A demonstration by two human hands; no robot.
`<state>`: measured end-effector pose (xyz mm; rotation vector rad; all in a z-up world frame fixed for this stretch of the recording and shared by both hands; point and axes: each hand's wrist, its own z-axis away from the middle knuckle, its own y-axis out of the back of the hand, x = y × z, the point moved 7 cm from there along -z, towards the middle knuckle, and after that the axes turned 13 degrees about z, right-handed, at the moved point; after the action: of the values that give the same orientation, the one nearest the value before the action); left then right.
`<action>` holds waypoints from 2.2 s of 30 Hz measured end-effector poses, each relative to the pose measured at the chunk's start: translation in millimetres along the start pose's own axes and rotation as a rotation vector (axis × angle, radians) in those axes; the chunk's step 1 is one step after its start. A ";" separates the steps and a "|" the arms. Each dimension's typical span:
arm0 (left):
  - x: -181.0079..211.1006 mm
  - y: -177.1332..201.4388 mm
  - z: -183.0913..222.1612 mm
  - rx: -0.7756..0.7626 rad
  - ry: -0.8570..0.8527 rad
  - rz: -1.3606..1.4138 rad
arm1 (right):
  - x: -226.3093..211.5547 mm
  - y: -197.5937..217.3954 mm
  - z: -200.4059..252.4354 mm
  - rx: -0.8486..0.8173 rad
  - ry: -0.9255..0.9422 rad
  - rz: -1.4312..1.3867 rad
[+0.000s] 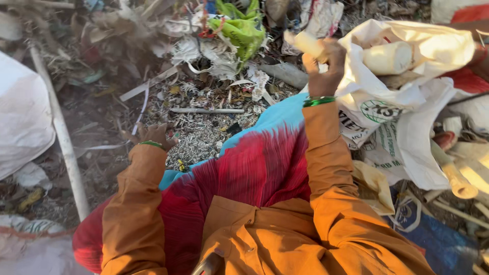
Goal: The person sits on the ground and sorts through a pile of waste materials, picking up and inspecting plastic tubes, metal scraps, and paper before placing them into a large white bag.
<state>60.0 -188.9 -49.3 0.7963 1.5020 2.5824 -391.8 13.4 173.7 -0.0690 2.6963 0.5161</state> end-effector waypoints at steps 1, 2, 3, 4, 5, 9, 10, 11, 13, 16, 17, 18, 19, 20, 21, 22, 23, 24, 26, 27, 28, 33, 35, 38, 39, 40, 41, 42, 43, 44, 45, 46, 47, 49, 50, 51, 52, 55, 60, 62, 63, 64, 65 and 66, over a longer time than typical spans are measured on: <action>-0.1 -8.3 -3.1 -0.010 0.005 -0.008 | 42.2 32.4 -10.8 -0.016 -0.317 0.105; -4.5 -14.9 -6.7 -0.012 0.017 -0.009 | 50.0 70.0 -34.3 0.193 -0.083 0.256; -10.6 -23.6 -11.1 -0.014 0.030 -0.011 | 71.7 106.3 -40.5 0.203 -0.101 0.447; -12.9 -34.5 -17.3 -0.020 -0.026 -0.049 | 96.8 127.9 -46.7 0.190 -0.135 0.487; -15.9 -44.9 -26.7 -0.025 -0.082 -0.087 | 125.1 150.4 -54.8 0.178 -0.169 0.527; -47.2 -83.8 -43.9 -0.086 -0.145 -0.088 | 247.8 170.3 -47.2 -0.574 -0.482 0.846; -52.7 -87.4 -44.1 -0.067 -0.182 -0.071 | 271.9 175.2 -36.0 -0.737 -0.627 0.911; -56.9 -90.2 -44.3 -0.047 -0.219 -0.054 | 280.7 174.2 -31.5 -0.728 -0.594 0.953; -75.8 -101.0 -33.6 -0.040 -0.192 -0.060 | 293.1 171.6 -27.5 -0.724 -0.511 1.028; -101.8 -111.9 -25.3 -0.095 -0.040 -0.104 | 291.2 172.5 -29.8 -0.663 -0.460 0.993; -106.2 -114.2 -23.3 -0.125 0.006 -0.090 | 282.3 168.4 -34.6 -0.644 -0.438 0.975; -112.0 -112.3 -18.2 -0.148 0.062 -0.071 | 269.1 153.2 -42.8 -0.628 -0.408 0.945; -109.5 -107.6 -15.6 -0.164 0.053 -0.008 | 251.4 133.5 -51.4 -0.611 -0.379 0.915; -106.4 -100.0 -10.5 -0.177 0.046 0.055 | 222.3 104.0 -60.8 -0.588 -0.221 0.862; -110.2 -94.4 -1.0 -0.206 0.169 0.014 | 188.4 73.9 -66.4 -0.558 -0.066 0.802; -108.0 -90.4 5.6 -0.236 0.289 -0.024 | 151.1 46.5 -69.5 -0.522 0.086 0.739; -103.5 -80.1 9.5 -0.232 0.311 -0.021 | 113.3 18.7 -68.4 -0.480 0.234 0.670; -98.2 -72.5 12.2 -0.235 0.323 -0.023 | 78.7 -3.0 -61.3 -0.435 0.372 0.608; -89.7 -56.8 14.8 -0.218 0.372 -0.034 | 41.5 -79.3 -39.3 -0.607 0.399 0.579; -85.1 -47.7 17.5 -0.176 0.376 -0.013 | 32.9 -125.4 -18.7 -0.781 0.288 0.466; -81.7 -37.6 19.5 -0.134 0.378 0.005 | 23.8 -167.2 12.6 -0.934 0.231 0.365; -86.5 27.4 33.4 0.099 0.336 0.032 | -9.6 -351.6 251.2 -1.840 0.399 0.279; -93.3 53.6 39.2 0.196 0.346 0.039 | -13.8 -383.4 334.5 -2.047 0.405 0.421; -98.4 72.4 46.9 0.206 0.350 0.067 | -27.7 -422.7 386.2 -1.882 0.335 0.509; -98.0 72.0 48.2 0.165 0.368 0.049 | -35.3 -433.8 394.9 -1.786 0.350 0.576; -94.9 68.6 49.4 0.121 0.384 0.032 | -39.6 -441.3 398.8 -1.690 0.363 0.641; -93.2 65.7 50.5 0.076 0.400 0.016 | -44.1 -446.8 405.3 -1.675 0.362 0.645; -92.2 66.8 50.5 0.077 0.384 0.036 | -50.2 -451.6 410.2 -1.659 0.360 0.650; -91.7 68.1 50.6 0.078 0.368 0.057 | -54.5 -455.2 412.7 -1.643 0.358 0.655; -90.5 68.4 52.1 0.077 0.354 0.080 | -56.9 -455.8 414.0 -1.635 0.369 0.649; -89.8 73.1 55.4 0.125 0.342 0.077 | -61.4 -454.6 412.3 -1.627 0.381 0.644; -90.9 79.8 61.1 0.174 0.334 0.071 | -70.7 -454.7 406.3 -1.618 0.394 0.633; -91.8 87.6 67.3 0.224 0.326 0.065 | -80.4 -454.2 393.2 -1.602 0.365 0.600; -90.7 106.3 80.4 0.341 0.305 0.019 | -104.0 -448.2 352.0 -1.570 0.301 0.535; -88.6 115.6 87.5 0.398 0.293 -0.004 | -124.4 -446.6 322.9 -1.486 0.302 0.490; -88.7 122.3 93.3 0.418 0.311 0.000 | -147.9 -443.0 294.2 -1.401 0.302 0.444; -88.7 129.0 97.4 0.437 0.327 0.003 | -172.9 -432.1 264.6 -1.293 0.257 0.268; -96.0 145.7 109.1 0.485 0.382 0.021 | -245.0 -399.7 205.1 -1.047 0.160 -0.197; -117.1 152.0 113.4 0.460 0.461 0.032 | -339.3 -363.3 250.0 -1.143 0.012 -0.841; -122.9 151.3 112.5 0.411 0.477 0.077 | -364.7 -341.8 284.1 -1.147 0.069 -1.043; -124.9 151.1 112.4 0.392 0.498 0.106 | -370.2 -334.3 302.6 -1.185 0.080 -1.067; -126.5 150.9 112.5 0.374 0.520 0.136 | -371.6 -330.4 318.2 -1.224 0.092 -1.092; -128.2 150.6 113.3 0.356 0.541 0.166 | -365.5 -334.6 323.5 -1.175 0.104 -1.071; -128.9 152.6 114.6 0.358 0.530 0.168 | -357.3 -345.2 323.2 -1.127 0.118 -1.054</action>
<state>255.5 -215.5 69.5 0.2594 2.1681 2.8361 98.2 -199.0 -83.3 -1.6688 1.6918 1.5016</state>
